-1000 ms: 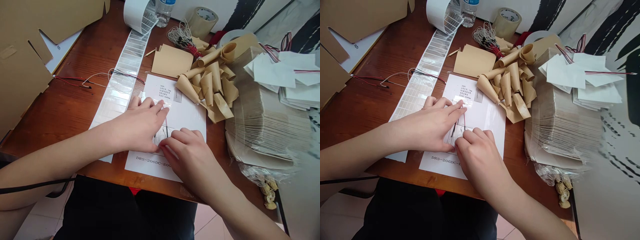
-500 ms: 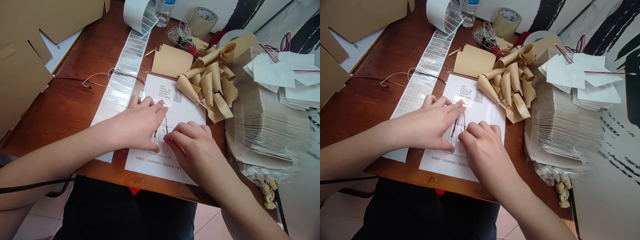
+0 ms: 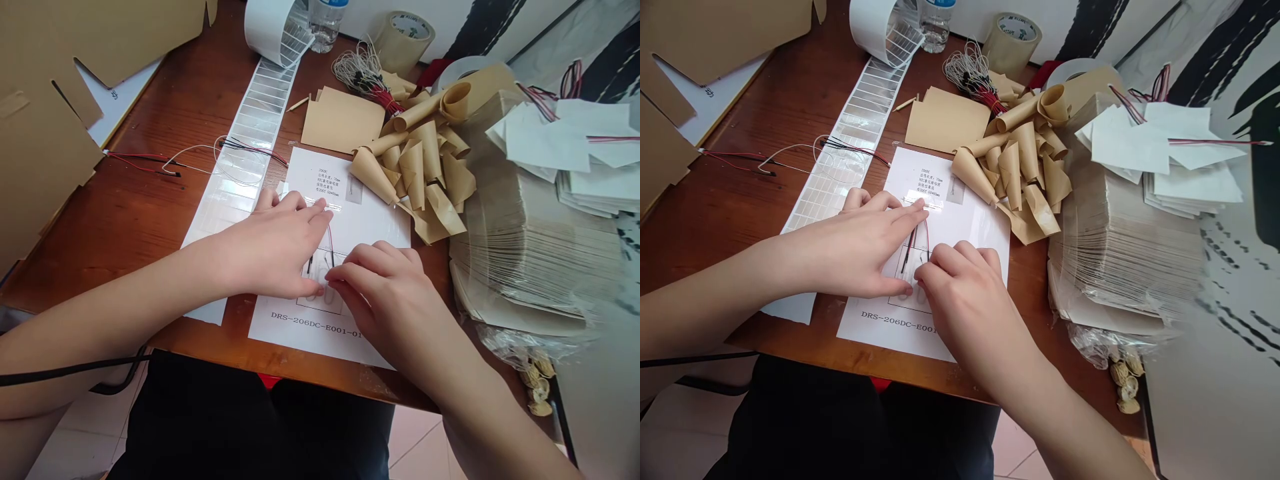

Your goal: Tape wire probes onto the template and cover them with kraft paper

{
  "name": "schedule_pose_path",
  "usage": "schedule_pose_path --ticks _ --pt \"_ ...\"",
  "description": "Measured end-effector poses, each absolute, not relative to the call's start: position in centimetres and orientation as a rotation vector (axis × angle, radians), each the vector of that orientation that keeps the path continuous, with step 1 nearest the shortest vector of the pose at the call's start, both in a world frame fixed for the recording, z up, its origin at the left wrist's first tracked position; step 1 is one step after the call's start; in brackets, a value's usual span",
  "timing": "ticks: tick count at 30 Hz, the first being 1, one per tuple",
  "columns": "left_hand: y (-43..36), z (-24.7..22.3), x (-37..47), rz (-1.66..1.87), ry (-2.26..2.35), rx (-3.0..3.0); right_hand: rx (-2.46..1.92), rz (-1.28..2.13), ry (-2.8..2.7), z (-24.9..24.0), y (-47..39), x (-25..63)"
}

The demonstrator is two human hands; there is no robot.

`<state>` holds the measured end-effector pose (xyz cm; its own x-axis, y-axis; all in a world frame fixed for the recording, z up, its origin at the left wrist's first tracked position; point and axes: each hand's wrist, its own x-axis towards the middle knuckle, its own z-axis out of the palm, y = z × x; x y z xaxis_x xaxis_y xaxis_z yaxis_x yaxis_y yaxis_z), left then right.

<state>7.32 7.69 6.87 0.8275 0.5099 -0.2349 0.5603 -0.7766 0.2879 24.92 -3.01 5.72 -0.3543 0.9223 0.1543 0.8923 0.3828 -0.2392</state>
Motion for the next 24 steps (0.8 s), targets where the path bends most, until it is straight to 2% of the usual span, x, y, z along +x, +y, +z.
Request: schedule_pose_path --ticks 24 --pt "6.85 6.57 7.8 -0.225 0.86 2.678 -1.548 0.052 -2.332 5.17 -2.41 25.21"
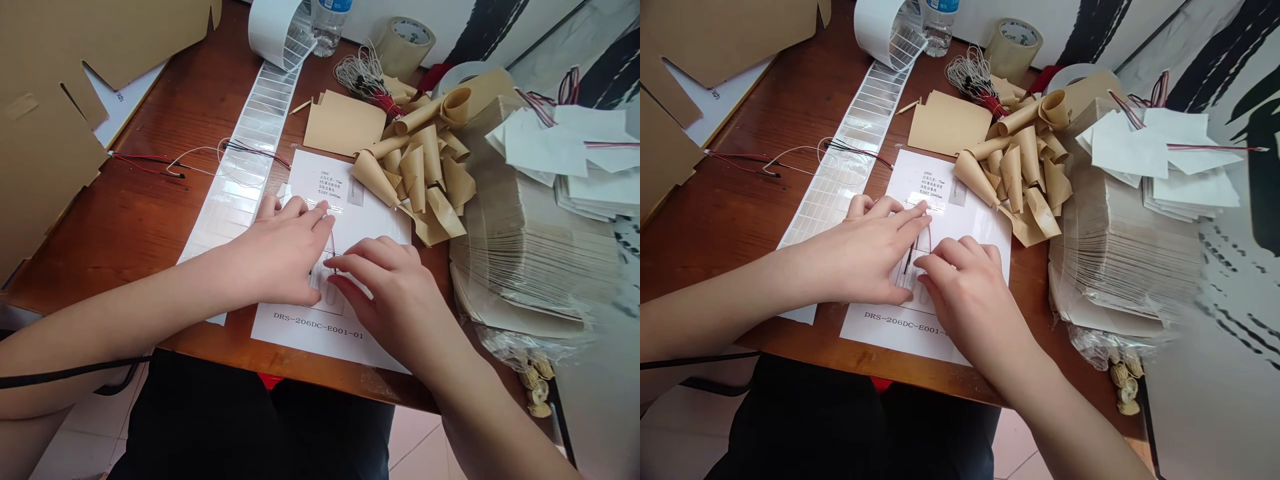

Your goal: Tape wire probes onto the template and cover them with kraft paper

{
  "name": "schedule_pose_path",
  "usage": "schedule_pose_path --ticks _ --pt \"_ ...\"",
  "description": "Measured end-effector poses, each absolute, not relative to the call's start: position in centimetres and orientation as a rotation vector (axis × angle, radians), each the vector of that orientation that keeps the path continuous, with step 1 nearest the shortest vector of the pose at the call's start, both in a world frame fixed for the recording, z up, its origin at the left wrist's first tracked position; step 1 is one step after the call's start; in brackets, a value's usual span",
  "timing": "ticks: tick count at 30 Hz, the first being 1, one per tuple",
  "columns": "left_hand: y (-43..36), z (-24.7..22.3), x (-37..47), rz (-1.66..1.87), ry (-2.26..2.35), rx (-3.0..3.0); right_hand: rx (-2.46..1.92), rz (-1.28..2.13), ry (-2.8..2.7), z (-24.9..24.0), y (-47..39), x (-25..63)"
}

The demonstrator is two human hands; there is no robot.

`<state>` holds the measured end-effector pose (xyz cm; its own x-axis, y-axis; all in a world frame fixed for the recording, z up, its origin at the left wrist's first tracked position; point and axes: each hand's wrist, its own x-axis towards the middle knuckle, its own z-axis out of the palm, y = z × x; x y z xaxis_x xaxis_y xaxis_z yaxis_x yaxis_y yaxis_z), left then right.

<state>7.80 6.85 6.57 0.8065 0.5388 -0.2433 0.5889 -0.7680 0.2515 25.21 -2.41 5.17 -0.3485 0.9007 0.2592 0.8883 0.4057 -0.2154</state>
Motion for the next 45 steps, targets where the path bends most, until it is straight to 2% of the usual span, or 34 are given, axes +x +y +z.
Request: schedule_pose_path --ticks 10,20,31,45 --pt "6.9 7.0 7.7 -0.302 0.815 2.696 -1.538 0.106 -2.333 6.2 -1.3 27.8" --pt "7.4 6.9 7.3 -0.244 0.797 2.65 -1.818 0.236 -2.054 5.5 -1.3 26.8" --pt "7.7 7.2 7.1 -0.221 0.799 2.61 -1.769 0.472 -1.834 6.4 -1.7 26.1" --pt "7.7 6.1 7.6 -0.021 0.806 2.744 -1.685 0.437 -1.798 6.3 -1.8 25.4"
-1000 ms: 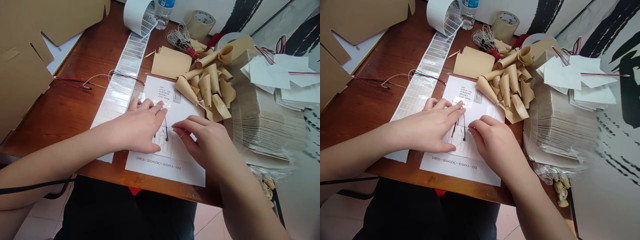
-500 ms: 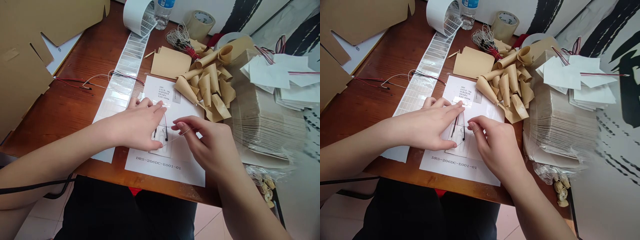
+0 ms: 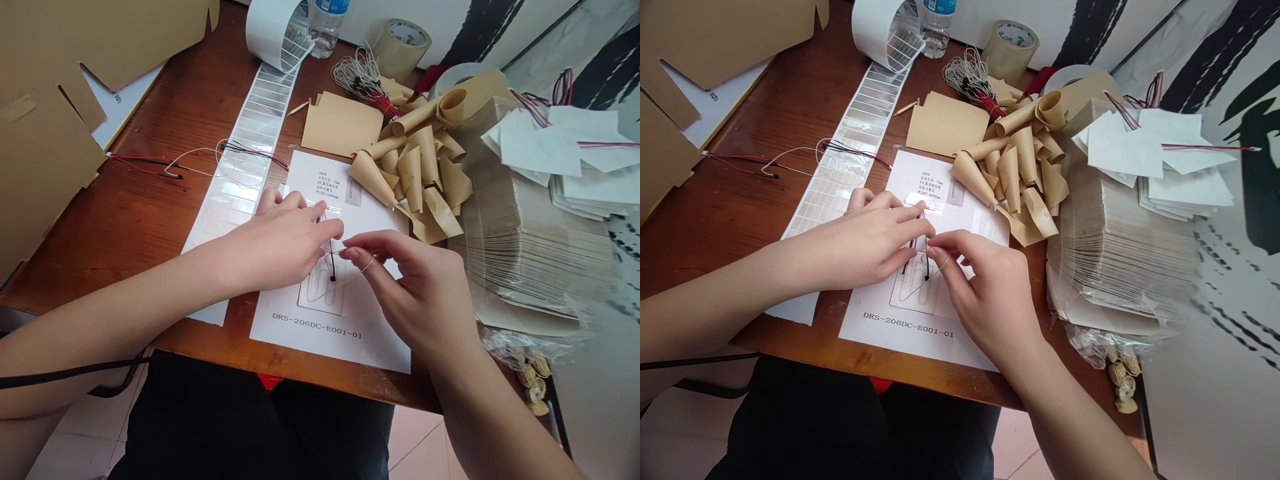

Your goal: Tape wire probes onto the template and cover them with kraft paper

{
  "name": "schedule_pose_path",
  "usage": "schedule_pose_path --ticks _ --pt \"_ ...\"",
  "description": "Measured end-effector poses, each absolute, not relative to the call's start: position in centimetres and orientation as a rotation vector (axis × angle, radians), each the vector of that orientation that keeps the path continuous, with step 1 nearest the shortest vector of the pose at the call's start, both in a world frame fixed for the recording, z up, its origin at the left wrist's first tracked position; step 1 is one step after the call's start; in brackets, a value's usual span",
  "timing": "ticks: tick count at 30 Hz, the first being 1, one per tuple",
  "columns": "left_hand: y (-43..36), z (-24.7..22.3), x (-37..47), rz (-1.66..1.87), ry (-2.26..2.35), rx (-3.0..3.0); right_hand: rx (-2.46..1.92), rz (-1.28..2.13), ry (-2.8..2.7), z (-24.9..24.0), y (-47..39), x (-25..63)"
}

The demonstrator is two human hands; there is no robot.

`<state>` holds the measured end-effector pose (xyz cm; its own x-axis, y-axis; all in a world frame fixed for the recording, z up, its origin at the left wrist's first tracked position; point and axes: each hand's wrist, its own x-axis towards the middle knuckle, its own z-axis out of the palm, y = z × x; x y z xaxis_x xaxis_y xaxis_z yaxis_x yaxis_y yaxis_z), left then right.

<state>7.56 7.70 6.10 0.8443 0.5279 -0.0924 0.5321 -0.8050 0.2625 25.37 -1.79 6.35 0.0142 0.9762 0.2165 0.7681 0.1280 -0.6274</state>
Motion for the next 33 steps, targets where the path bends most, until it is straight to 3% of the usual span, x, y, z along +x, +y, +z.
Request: schedule_pose_path --ticks 14,25,33 --pt "7.3 6.0 7.9 -0.052 0.846 2.825 -1.659 0.408 -1.818 6.4 -2.0 25.1" --pt "8.1 4.7 8.4 0.237 0.973 2.717 -1.634 0.424 -1.808 6.4 -2.0 25.4" --pt "8.1 4.8 8.3 0.182 0.905 2.779 -1.637 0.452 -1.8 6.7 -1.9 25.3"
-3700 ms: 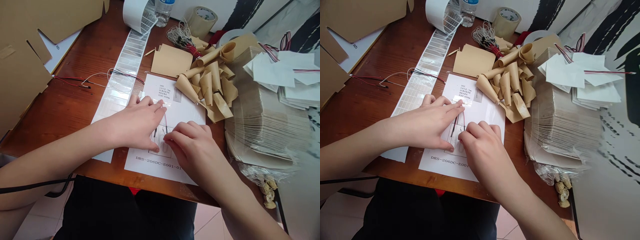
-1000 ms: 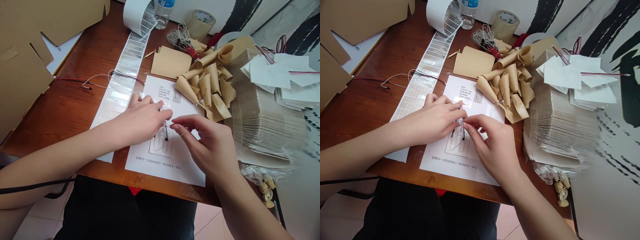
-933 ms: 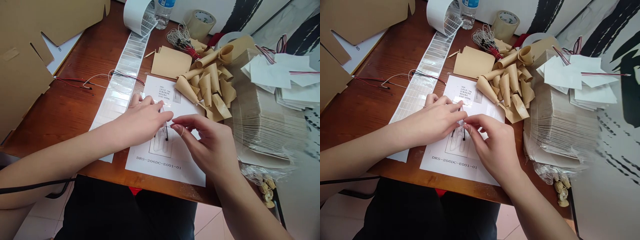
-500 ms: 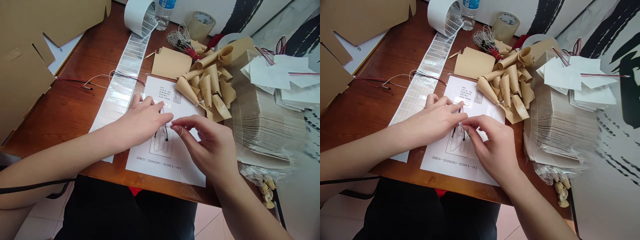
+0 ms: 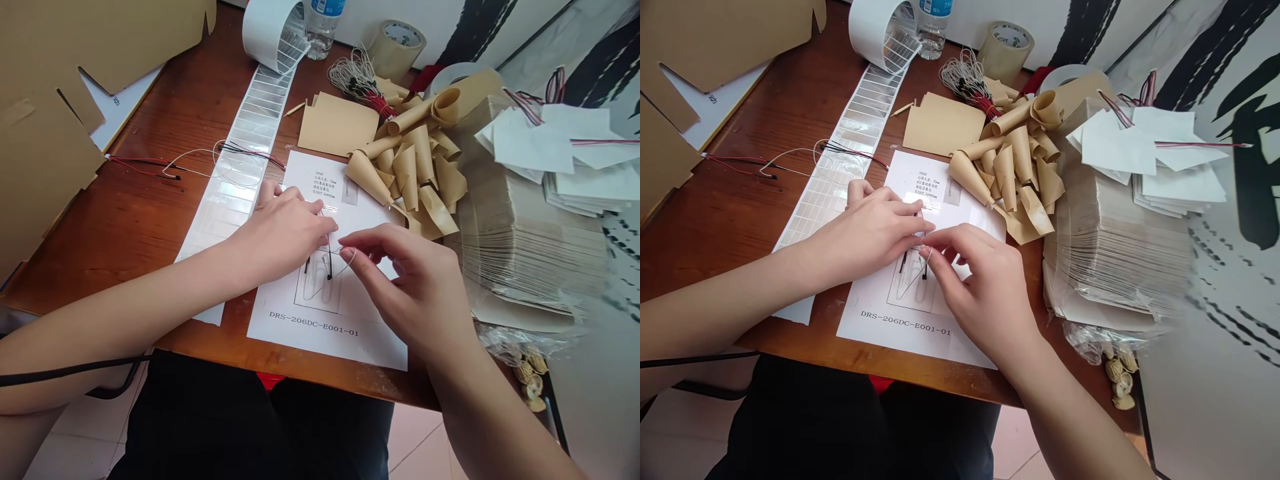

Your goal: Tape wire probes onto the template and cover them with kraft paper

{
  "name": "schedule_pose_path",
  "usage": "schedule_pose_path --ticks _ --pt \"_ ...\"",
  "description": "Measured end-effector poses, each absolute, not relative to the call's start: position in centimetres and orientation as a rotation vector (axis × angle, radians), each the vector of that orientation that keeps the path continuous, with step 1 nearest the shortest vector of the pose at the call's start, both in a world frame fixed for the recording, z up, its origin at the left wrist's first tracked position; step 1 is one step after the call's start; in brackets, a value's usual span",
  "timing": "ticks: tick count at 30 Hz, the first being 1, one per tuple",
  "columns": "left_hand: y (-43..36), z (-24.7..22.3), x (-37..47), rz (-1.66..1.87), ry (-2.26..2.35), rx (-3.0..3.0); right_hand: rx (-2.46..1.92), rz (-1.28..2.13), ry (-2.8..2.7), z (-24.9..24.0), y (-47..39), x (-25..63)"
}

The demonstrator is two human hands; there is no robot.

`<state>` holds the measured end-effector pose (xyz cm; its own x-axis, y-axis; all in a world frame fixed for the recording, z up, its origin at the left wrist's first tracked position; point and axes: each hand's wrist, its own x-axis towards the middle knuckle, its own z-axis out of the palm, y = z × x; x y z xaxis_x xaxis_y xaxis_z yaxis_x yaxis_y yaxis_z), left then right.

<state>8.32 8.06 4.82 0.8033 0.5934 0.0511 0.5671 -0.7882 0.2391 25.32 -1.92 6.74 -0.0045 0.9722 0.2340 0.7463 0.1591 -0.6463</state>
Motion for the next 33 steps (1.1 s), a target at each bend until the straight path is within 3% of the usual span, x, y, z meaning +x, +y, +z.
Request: schedule_pose_path --ticks 15,26,33 --pt "7.9 5.2 8.8 0.086 0.951 2.794 -1.595 0.475 -1.743 6.4 -1.9 25.2" --pt "8.2 4.8 8.9 0.13 0.974 2.737 -1.964 0.788 -1.759 6.5 -1.7 25.2" --pt "8.4 4.3 8.8 0.213 0.953 2.745 -1.886 0.717 -1.83 6.5 -2.1 24.4"
